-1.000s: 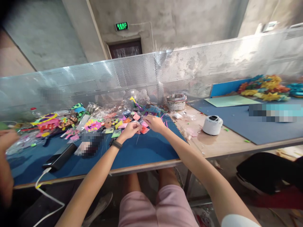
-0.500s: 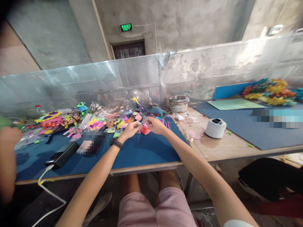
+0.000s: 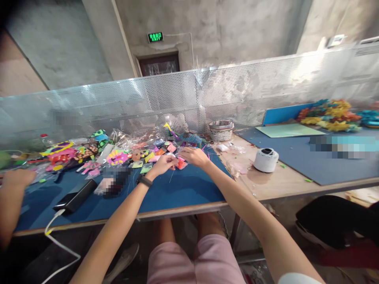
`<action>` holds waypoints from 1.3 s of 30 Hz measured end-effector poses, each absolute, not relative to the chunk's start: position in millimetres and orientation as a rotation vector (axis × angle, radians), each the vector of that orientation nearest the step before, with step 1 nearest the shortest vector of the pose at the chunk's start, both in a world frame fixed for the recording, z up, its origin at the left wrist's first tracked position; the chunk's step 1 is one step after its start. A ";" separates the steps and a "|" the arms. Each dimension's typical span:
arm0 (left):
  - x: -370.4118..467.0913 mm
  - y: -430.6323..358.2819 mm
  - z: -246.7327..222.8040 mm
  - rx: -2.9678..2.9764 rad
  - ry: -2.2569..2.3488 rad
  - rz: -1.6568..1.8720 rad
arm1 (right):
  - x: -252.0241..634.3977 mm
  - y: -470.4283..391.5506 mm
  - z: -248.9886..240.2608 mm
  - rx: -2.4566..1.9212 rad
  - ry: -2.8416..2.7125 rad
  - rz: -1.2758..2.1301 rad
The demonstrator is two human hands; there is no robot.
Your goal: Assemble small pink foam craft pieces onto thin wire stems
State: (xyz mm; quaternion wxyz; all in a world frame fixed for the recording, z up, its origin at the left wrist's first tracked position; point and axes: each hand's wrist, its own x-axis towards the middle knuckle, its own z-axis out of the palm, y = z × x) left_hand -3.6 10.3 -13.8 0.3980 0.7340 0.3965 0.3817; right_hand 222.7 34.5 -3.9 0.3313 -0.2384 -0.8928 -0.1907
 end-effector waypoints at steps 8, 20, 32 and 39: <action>-2.0 7.9 -14.3 1.954 1.043 1.022 | 205.2 32.8 -1.3 -0.863 -2.061 0.310; -3.4 13.5 -16.5 1.811 1.004 1.021 | 211.1 28.1 2.6 -0.856 -1.967 0.358; -3.5 7.4 -8.7 1.735 0.930 1.022 | 221.5 27.5 -3.0 -0.816 -2.251 -0.278; -4.0 7.7 -9.6 1.723 0.918 1.026 | 223.3 21.8 2.1 -0.830 -2.264 -0.303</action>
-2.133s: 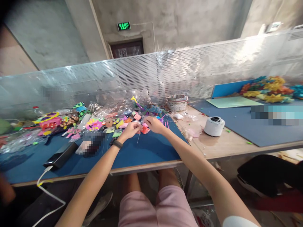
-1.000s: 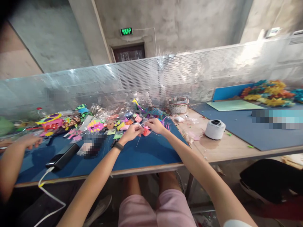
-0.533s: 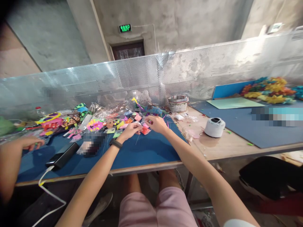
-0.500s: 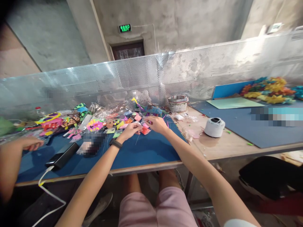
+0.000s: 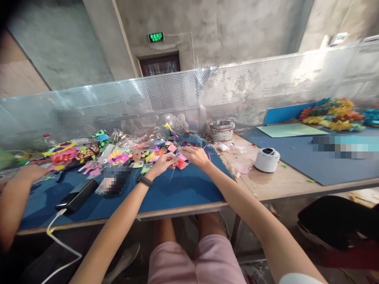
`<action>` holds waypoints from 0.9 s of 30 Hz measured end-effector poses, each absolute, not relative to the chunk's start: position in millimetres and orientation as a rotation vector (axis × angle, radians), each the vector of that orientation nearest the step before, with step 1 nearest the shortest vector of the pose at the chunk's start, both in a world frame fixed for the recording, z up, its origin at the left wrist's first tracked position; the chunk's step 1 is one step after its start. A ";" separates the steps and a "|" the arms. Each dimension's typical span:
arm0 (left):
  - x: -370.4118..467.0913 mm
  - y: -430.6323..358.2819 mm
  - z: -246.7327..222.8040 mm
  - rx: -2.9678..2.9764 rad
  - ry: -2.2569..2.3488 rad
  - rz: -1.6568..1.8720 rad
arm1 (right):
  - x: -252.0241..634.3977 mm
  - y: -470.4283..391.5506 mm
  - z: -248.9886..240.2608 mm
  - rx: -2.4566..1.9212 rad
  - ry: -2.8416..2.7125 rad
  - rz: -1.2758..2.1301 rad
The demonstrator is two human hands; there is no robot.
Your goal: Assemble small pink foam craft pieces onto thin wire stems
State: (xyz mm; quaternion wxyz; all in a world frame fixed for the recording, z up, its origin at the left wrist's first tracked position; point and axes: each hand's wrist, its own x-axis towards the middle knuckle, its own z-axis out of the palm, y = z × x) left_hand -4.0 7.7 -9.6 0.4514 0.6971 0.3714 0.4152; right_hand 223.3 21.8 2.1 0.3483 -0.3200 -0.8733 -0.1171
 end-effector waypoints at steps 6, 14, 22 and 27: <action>-3.9 7.9 -10.4 1.754 0.912 1.035 | 215.1 20.9 1.2 -0.913 -2.302 -0.438; -2.6 5.1 -6.5 1.815 0.907 1.030 | 208.2 20.7 -0.6 -0.975 -2.256 -0.291; -2.3 5.4 -8.1 1.810 0.860 1.012 | 207.9 30.7 -3.9 -0.878 -2.216 -0.048; -1.6 5.5 -7.5 1.806 0.871 1.012 | 208.7 32.8 -6.6 -0.877 -2.218 -0.050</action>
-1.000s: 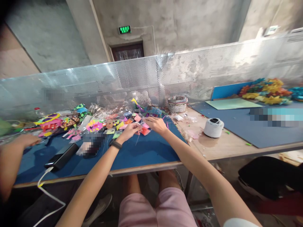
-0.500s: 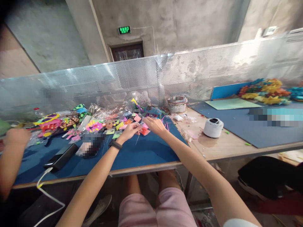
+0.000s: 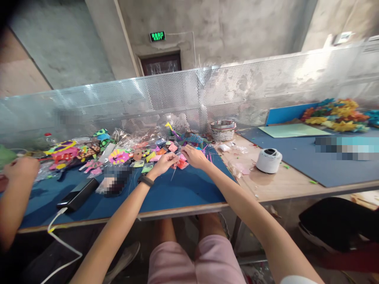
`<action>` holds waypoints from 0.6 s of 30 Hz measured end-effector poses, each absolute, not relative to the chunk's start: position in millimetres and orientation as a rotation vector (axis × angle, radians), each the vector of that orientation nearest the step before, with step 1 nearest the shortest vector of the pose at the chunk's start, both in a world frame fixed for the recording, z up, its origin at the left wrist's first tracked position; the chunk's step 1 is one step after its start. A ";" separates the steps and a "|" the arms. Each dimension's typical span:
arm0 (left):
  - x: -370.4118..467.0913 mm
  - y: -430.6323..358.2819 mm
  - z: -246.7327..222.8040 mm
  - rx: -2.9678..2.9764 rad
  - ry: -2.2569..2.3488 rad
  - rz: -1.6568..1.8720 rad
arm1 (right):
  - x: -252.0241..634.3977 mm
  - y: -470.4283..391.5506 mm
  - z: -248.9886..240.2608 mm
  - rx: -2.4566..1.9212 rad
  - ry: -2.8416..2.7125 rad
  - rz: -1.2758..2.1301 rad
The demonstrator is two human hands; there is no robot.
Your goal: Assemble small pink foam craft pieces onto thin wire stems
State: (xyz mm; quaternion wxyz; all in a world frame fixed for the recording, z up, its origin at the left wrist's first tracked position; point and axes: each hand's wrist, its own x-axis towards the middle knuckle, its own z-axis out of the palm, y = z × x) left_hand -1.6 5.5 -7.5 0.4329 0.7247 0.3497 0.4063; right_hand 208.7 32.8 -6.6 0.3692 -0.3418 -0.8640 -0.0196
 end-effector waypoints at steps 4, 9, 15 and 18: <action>-1.3 4.7 -7.2 1.831 0.871 1.013 | 207.8 32.4 -8.1 -0.877 -2.214 -0.050; -2.2 5.1 -8.5 1.867 0.927 1.013 | 205.5 39.1 -9.9 -0.833 -2.143 0.258; -3.6 5.3 -7.5 1.880 0.965 1.050 | 205.4 44.8 -8.4 -0.740 -1.988 1.004; -4.5 6.5 -7.9 1.852 0.962 1.063 | 206.3 42.2 -7.6 -0.725 -1.983 1.024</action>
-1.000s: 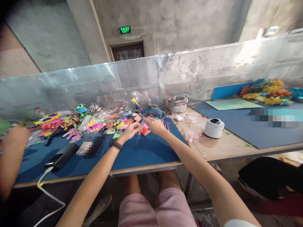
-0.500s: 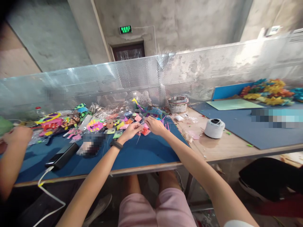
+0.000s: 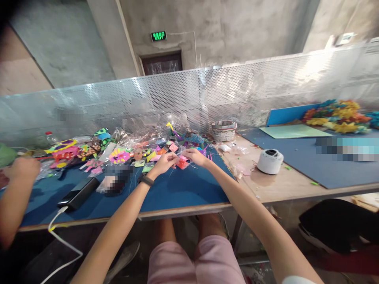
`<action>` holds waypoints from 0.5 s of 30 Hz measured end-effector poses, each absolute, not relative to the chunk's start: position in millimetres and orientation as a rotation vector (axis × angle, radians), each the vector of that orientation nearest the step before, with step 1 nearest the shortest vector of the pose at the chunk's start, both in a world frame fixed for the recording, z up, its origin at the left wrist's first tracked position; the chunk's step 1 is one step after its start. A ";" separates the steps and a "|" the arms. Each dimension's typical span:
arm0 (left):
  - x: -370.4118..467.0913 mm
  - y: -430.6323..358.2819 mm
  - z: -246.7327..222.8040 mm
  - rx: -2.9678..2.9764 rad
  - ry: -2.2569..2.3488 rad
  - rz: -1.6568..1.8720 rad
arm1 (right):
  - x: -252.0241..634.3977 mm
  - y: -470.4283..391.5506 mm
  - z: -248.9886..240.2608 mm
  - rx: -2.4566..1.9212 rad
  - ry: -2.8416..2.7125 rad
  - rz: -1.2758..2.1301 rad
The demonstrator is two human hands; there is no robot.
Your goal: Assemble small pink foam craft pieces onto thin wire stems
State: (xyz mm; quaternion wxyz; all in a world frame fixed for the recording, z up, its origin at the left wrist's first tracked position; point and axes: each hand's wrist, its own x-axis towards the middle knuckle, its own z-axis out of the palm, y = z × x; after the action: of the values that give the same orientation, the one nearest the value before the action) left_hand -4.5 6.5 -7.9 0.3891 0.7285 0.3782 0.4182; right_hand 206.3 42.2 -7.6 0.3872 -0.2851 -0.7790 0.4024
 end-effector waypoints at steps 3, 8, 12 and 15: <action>-5.5 9.3 -10.5 1.814 0.945 1.062 | 208.4 37.5 -7.7 -0.739 -2.037 0.591; -6.2 11.9 -13.6 1.776 0.890 1.029 | 215.8 31.7 -5.5 -0.770 -2.139 -0.089; -6.6 9.7 -12.2 1.784 0.892 1.010 | 222.5 35.1 -6.0 -0.686 -2.295 -0.314; -6.6 6.9 -9.9 1.820 0.891 0.997 | 223.1 36.8 -8.6 -0.673 -2.355 -0.376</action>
State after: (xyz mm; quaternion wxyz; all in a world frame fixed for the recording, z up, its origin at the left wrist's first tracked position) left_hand -6.6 6.9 -9.9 0.4272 0.7287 0.3567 0.3991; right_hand 223.1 36.8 -8.6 0.3260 -0.2567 -0.8985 -0.1435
